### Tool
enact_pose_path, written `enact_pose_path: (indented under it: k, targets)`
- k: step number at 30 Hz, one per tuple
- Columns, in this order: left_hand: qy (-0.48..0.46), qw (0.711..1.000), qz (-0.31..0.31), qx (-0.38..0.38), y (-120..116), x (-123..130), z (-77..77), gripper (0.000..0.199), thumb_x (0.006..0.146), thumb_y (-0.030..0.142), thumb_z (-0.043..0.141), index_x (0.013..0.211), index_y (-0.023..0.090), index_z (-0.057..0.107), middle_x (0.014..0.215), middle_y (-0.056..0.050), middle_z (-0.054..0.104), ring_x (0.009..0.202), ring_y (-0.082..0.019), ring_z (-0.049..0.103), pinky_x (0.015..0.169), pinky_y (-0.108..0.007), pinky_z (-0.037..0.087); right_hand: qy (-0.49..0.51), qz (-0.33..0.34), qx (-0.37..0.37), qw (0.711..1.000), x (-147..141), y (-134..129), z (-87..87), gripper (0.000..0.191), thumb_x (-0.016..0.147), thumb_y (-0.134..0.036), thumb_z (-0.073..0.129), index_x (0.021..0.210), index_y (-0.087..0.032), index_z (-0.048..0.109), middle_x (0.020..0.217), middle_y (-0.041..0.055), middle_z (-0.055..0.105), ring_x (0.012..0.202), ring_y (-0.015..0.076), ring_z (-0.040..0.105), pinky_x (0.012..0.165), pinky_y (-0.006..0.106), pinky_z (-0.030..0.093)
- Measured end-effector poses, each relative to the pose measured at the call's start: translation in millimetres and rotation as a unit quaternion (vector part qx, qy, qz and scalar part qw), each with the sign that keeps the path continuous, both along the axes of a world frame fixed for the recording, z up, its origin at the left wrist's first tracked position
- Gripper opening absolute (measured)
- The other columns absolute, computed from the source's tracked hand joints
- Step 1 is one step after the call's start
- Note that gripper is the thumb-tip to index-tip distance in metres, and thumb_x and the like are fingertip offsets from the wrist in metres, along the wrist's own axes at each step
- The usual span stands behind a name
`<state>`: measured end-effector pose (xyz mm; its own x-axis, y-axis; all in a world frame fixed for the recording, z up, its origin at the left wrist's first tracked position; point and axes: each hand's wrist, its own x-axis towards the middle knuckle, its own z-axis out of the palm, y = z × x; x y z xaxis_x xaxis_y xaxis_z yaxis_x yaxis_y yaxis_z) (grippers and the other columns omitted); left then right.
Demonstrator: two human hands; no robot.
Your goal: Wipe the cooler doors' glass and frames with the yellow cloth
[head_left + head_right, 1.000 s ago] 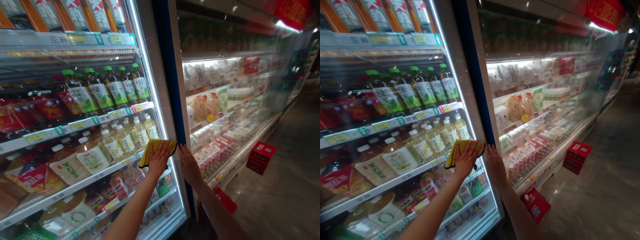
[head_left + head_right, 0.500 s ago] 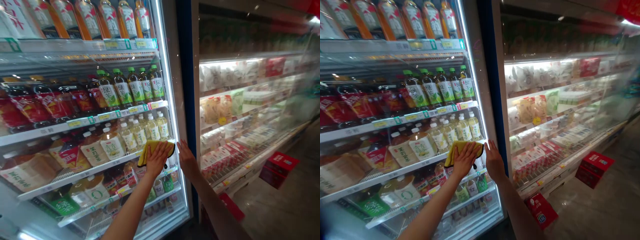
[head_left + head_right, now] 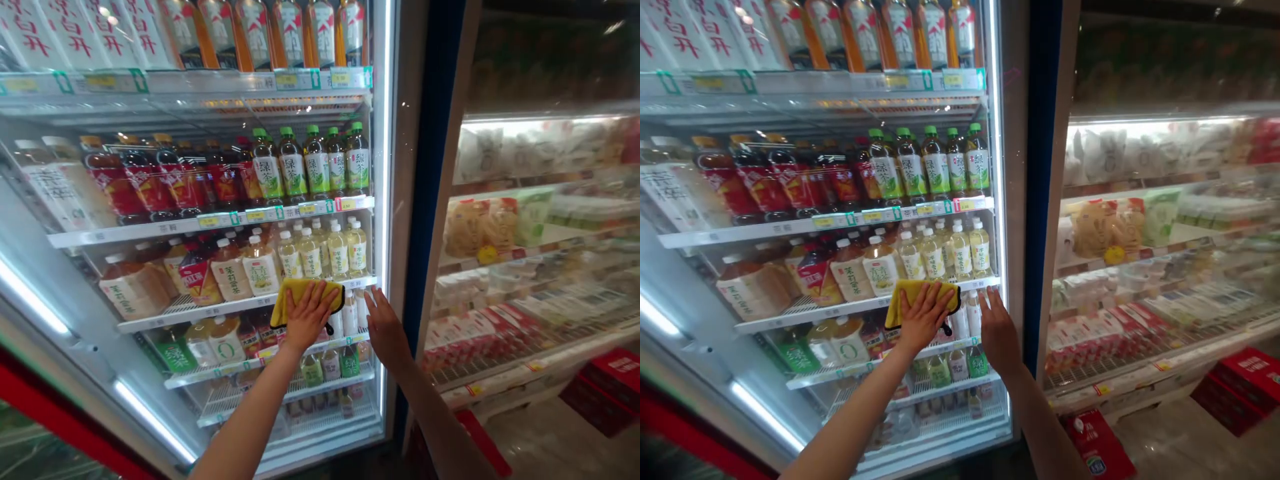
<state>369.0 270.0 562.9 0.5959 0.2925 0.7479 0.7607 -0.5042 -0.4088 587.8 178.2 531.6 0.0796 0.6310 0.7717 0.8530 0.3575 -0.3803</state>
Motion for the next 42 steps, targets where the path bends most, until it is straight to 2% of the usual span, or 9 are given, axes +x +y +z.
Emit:
enact_pose_path:
  k: [4, 8, 14, 16, 23, 30, 33, 37, 42]
  targets:
    - [-0.056, 0.997, 0.050, 0.010, -3.4, -34.9, -11.9, 0.060, 0.097, 0.041, 0.060, 0.153, 0.041, 0.040, 0.160, -0.006, 0.042, 0.158, -0.026, 0.012, 0.123, -0.063, -0.013, 0.002, 0.020, 0.015, 1.000, -10.1, -0.3, -9.5, 0.064, 0.100, -0.006, 0.033, 0.162, -0.022, 0.028, 0.165, 0.0137, 0.035, 0.156, 0.0255, 0.025, 0.122, 0.052, 0.039]
    - [-0.002, 0.999, 0.034, -0.005, -11.6, -49.3, -33.0, 0.057, 0.097, 0.039, 0.060, 0.151, 0.042, 0.042, 0.159, -0.005, 0.044, 0.158, -0.025, 0.012, 0.122, -0.062, -0.016, -0.007, 0.032, 0.004, 0.999, -27.0, -0.6, -8.3, 0.066, 0.097, -0.001, 0.033, 0.160, -0.020, 0.033, 0.164, 0.0145, 0.036, 0.156, 0.0255, 0.025, 0.122, 0.051, 0.040]
    - [-0.030, 0.999, 0.025, -0.007, 0.0, -64.5, 13.6, 0.062, 0.098, 0.040, 0.059, 0.154, 0.045, 0.034, 0.163, -0.002, 0.037, 0.158, -0.026, 0.016, 0.123, -0.060, -0.017, -0.016, 0.047, 0.015, 0.999, -63.7, 5.4, 16.4, 0.067, 0.094, -0.001, 0.036, 0.159, -0.017, 0.034, 0.167, 0.0129, 0.030, 0.156, 0.0283, 0.023, 0.121, 0.053, 0.040]
    - [-0.062, 0.997, 0.036, 0.007, 2.1, -80.3, 17.2, 0.063, 0.097, 0.041, 0.060, 0.155, 0.044, 0.034, 0.163, -0.003, 0.036, 0.158, -0.027, 0.015, 0.123, -0.061, -0.016, -0.006, 0.044, 0.011, 0.999, -76.1, 6.6, 17.0, 0.067, 0.094, 0.000, 0.036, 0.159, -0.017, 0.035, 0.168, 0.0122, 0.026, 0.156, 0.0283, 0.021, 0.122, 0.053, 0.039]
    - [-0.022, 0.999, 0.009, -0.041, -8.8, -106.4, -30.8, 0.060, 0.098, 0.039, 0.060, 0.153, 0.045, 0.037, 0.158, -0.004, 0.046, 0.156, -0.026, 0.023, 0.122, -0.061, -0.018, 0.005, 0.035, 0.016, 0.999, -120.3, 9.1, -1.8, 0.069, 0.098, -0.005, 0.039, 0.163, -0.022, 0.024, 0.171, 0.0097, 0.018, 0.158, 0.0270, 0.011, 0.122, 0.053, 0.038]
    - [-0.137, 0.989, 0.026, -0.050, 6.8, -145.2, 4.7, 0.065, 0.095, 0.040, 0.064, 0.154, 0.044, 0.037, 0.167, -0.005, 0.029, 0.158, -0.031, 0.009, 0.121, -0.067, -0.015, 0.000, 0.037, 0.014, 0.999, -153.5, 11.3, 5.7, 0.071, 0.099, -0.004, 0.036, 0.164, -0.023, 0.017, 0.172, 0.0120, 0.011, 0.159, 0.0280, 0.006, 0.122, 0.058, 0.034]
    - [-0.184, 0.980, 0.049, -0.059, 2.5, -170.3, -15.3, 0.065, 0.093, 0.039, 0.066, 0.153, 0.040, 0.040, 0.170, -0.009, 0.017, 0.158, -0.035, 0.002, 0.119, -0.072, -0.011, 0.001, 0.019, -0.003, 1.000, -165.6, 9.0, 5.1, 0.071, 0.099, -0.005, 0.037, 0.164, -0.022, 0.015, 0.172, 0.0124, 0.010, 0.159, 0.0283, 0.006, 0.123, 0.056, 0.034]
    - [-0.129, 0.985, 0.028, -0.109, -6.3, -173.3, -40.2, 0.059, 0.093, 0.035, 0.066, 0.148, 0.045, 0.046, 0.167, -0.007, 0.029, 0.158, -0.034, 0.011, 0.117, -0.072, -0.015, -0.019, -0.007, -0.015, 1.000, -185.2, 6.4, 6.7, 0.073, 0.099, -0.006, 0.037, 0.165, -0.023, 0.010, 0.173, 0.0101, 0.008, 0.159, 0.0282, 0.007, 0.124, 0.056, 0.032]
    - [-0.124, 0.985, 0.039, -0.111, 2.0, -177.0, -4.9, 0.057, 0.095, 0.040, 0.063, 0.149, 0.046, 0.045, 0.164, -0.005, 0.038, 0.157, -0.031, 0.017, 0.119, -0.067, -0.018, -0.038, 0.005, 0.003, 0.999, -200.1, 9.9, 14.4, 0.074, 0.099, -0.006, 0.038, 0.165, -0.024, 0.009, 0.173, 0.0106, 0.005, 0.159, 0.0295, 0.003, 0.124, 0.059, 0.028]
